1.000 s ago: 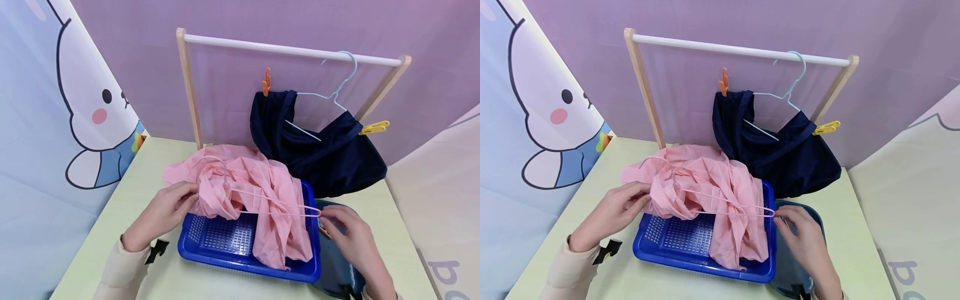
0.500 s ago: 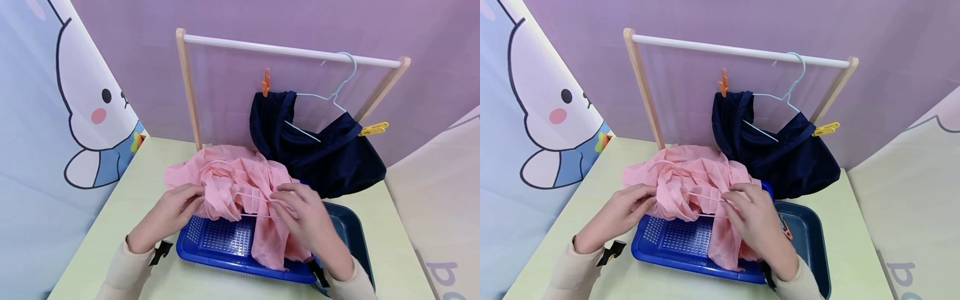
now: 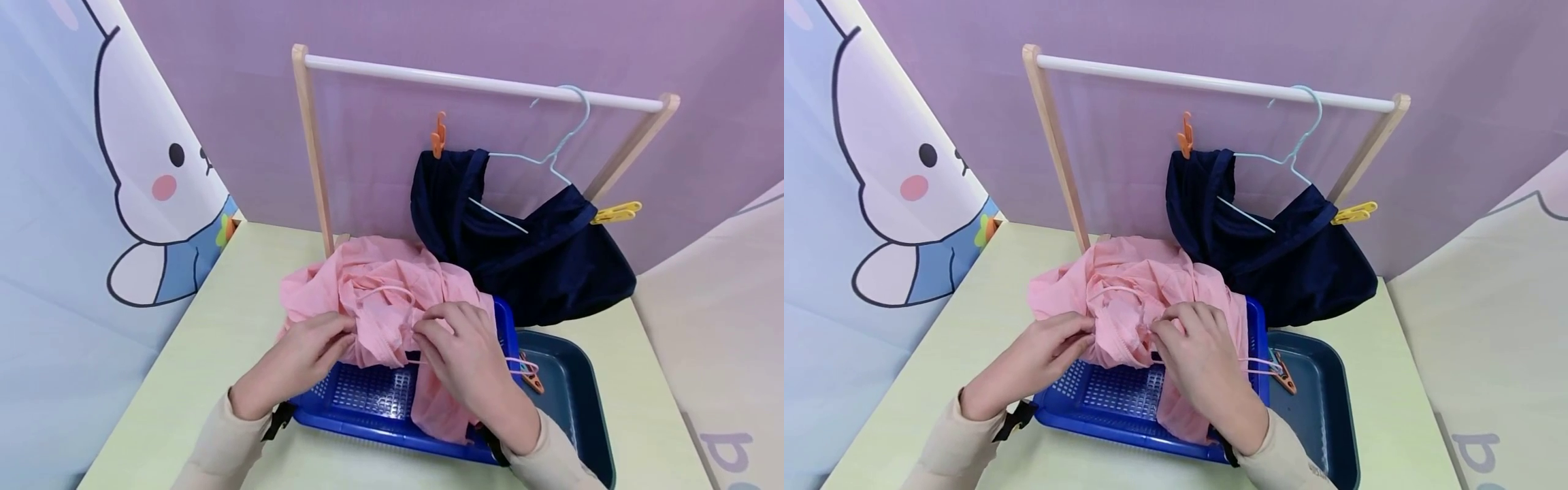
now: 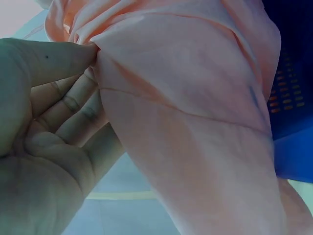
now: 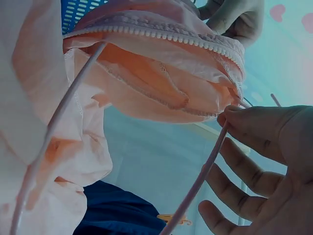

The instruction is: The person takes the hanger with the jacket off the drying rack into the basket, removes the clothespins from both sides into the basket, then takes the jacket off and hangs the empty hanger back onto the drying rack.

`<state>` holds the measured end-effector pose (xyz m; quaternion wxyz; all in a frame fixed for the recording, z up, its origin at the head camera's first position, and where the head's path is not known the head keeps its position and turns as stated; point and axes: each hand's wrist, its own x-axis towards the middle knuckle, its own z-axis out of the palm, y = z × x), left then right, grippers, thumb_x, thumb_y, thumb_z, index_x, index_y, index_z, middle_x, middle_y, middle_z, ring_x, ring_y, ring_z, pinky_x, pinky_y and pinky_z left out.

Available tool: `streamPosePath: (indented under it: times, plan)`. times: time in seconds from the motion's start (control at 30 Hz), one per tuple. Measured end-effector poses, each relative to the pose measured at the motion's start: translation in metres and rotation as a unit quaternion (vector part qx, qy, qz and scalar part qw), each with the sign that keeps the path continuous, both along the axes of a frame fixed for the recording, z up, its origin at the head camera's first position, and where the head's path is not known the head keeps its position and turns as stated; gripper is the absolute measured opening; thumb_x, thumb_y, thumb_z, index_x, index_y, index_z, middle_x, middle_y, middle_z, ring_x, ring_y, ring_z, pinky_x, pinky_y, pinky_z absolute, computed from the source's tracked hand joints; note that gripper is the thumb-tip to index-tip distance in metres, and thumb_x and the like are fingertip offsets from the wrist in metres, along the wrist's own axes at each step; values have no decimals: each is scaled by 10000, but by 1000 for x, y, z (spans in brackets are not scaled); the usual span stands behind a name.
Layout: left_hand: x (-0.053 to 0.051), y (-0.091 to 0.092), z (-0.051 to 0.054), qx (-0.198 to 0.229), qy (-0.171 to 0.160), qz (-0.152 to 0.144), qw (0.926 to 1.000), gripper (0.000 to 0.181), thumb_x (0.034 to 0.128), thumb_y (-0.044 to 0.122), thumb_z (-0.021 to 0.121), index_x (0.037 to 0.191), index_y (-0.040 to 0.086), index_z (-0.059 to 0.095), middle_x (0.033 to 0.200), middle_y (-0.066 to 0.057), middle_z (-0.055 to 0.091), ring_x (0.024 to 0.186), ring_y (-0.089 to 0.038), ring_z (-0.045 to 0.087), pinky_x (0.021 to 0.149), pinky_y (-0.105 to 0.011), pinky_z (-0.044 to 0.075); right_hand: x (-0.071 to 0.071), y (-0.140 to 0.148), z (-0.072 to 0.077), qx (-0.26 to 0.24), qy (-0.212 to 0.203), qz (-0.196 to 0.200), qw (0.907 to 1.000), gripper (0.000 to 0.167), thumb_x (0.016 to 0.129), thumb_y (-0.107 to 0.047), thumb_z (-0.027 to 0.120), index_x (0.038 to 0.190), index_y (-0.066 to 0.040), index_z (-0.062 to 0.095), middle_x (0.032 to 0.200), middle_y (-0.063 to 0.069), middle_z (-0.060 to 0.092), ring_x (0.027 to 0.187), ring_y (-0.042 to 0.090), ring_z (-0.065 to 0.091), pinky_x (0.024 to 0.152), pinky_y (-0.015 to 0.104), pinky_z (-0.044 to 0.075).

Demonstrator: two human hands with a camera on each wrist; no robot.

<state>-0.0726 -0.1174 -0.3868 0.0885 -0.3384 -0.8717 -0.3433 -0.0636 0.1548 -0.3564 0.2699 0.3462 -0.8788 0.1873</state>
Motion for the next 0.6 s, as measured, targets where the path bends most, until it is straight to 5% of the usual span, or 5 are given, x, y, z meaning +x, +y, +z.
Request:
streamPosePath:
  times: [0.37,0.6]
  plan:
    - [2,0,-9,316,64,-69,9995,137,942,72,703,1051,154,689,954,85,644,844,-52,566,735,-252,545,7,23,7,-256,82,-280,9992,149,805,-73,812,946,-102,775,990,70,629,942,317,580,819,535,464]
    - [3,-6,-17,293,-205,127,9993,164,936,82,716,1083,155,711,1010,94,671,907,-51,603,805,-295,567,10,47,13,-327,232,-422,9983,170,769,-18,825,918,-77,768,966,102,633,924,364,589,805,578,464]
